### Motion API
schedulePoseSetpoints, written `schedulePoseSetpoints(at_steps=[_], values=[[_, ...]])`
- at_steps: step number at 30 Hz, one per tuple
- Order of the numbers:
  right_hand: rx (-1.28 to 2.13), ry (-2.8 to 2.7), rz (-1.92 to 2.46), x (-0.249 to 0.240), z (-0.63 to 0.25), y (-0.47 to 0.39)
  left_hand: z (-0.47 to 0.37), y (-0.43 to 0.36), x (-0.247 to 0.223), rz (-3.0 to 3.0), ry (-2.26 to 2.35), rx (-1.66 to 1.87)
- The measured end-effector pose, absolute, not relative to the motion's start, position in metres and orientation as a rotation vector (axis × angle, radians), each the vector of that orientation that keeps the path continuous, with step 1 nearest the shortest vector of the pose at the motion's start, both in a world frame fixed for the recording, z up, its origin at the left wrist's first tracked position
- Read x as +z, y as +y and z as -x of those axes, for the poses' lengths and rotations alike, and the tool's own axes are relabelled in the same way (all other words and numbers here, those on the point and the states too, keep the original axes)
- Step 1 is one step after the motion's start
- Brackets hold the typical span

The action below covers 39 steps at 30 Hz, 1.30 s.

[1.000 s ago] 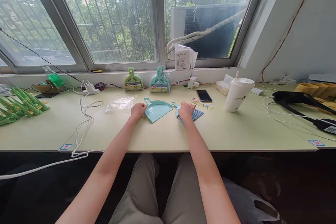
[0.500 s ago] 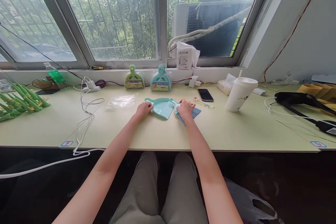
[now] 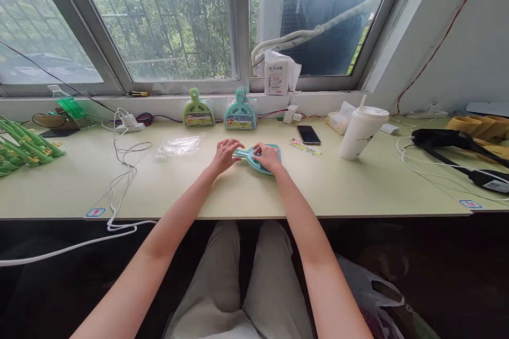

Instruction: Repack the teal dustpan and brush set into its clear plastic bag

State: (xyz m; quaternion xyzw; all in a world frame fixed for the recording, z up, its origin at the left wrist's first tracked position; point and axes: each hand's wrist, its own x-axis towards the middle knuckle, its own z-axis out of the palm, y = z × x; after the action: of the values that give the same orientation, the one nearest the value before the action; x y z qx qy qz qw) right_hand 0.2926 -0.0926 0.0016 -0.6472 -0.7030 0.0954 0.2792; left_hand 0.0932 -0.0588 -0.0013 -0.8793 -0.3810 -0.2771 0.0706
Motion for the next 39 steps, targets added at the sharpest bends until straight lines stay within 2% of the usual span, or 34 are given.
schedulePoseSetpoints(at_steps=[12, 25, 29, 33, 39], values=[[0.384, -1.895, 1.427, -0.006, -0.297, -0.088, -0.101, -0.057, -0.007, 2.677, -0.761, -0.485], [0.456, -1.885, 1.428, -0.011, -0.297, -0.079, -0.107, -0.065, -0.006, 2.690, -0.867, -0.218], [0.322, -1.996, 1.512, -0.007, -0.294, -0.086, -0.104, -0.063, -0.007, 2.700, -0.824, -0.303], [0.083, -2.008, 1.600, 0.003, -0.291, -0.094, -0.099, -0.059, -0.007, 2.627, -0.826, -0.613], [0.295, -1.946, 1.471, 0.013, -0.290, -0.098, -0.092, -0.059, 0.000, 2.531, -0.871, -1.041]])
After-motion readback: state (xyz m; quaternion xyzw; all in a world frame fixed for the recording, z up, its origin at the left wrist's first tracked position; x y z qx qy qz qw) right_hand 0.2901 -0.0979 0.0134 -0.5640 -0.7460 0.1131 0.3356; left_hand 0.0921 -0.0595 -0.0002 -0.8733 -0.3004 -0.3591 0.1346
